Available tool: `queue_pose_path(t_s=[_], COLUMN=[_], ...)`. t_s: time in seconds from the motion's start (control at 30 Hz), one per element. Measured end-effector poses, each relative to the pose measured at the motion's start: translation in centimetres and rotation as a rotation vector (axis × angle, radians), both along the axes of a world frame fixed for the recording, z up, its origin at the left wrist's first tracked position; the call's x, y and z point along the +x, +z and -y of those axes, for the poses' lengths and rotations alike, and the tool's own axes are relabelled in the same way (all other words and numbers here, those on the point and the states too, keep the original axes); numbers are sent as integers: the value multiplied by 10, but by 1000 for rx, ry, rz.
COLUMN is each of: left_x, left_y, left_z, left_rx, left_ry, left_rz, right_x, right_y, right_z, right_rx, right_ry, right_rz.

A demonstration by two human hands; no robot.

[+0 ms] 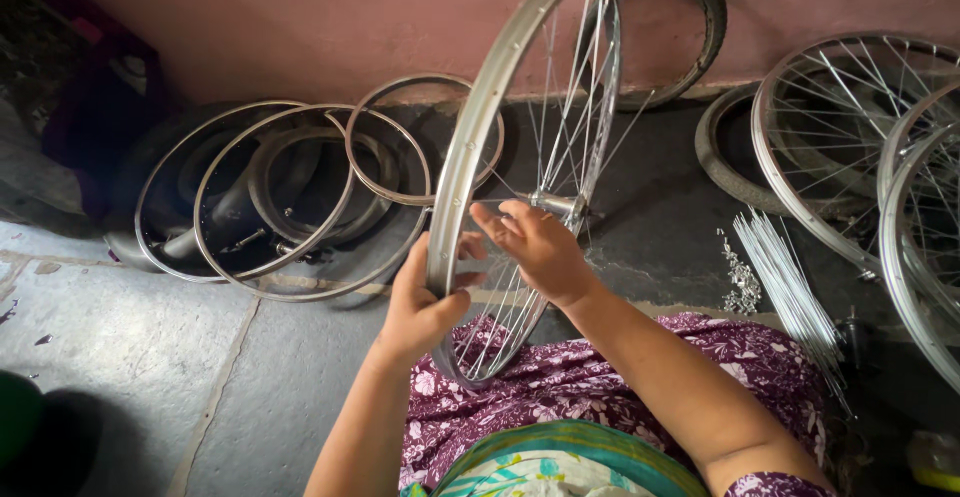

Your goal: The person sits on the floor and laces a bicycle wheel by inserting spokes through the hub and rim, then securing them with nipples. The person handles the wheel, spokes, and nipples, and briefly inspects a hub component at the end.

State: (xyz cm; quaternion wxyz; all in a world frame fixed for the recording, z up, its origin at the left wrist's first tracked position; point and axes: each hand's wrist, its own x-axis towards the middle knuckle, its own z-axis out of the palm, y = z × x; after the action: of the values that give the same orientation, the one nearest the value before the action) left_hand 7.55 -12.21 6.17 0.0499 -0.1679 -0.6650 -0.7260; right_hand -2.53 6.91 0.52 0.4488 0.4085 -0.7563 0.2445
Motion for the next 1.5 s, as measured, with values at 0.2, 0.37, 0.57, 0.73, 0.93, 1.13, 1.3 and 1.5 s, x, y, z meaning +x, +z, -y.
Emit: queue_pose_path(t_s=[0.2,0.37,0.57,0.73,0.93,1.13,1.3,1.5], left_x=[10,13,18,19,29,8,-24,-22], left_y=[2,0,-10,-44,-80,-9,43,41], left_z=[-2,-4,1,9,-15,-19,-40,-40], left_rx=[-46,-10,-32,-20,-70,-279,-196,-119], left_ry=[11,12,24,54,182,319,145,85], left_rz=[-8,-1,-27,-81,-296,-365,-35,83], right_x=[-14,-21,-17,-33,-35,-26,-16,-47], right_y=[13,21,12,3,-15,-16,6,-26], right_z=[-20,-13,-6,-12,-7,-5,-11,-118], right_rx=[46,-141,-767,-965,-932,-846,-835,-511], right_ry=[-184,-95,867,947,891,773,787,252], right_rz=[-43,119,1246,1303,1288,1301,1341,1060])
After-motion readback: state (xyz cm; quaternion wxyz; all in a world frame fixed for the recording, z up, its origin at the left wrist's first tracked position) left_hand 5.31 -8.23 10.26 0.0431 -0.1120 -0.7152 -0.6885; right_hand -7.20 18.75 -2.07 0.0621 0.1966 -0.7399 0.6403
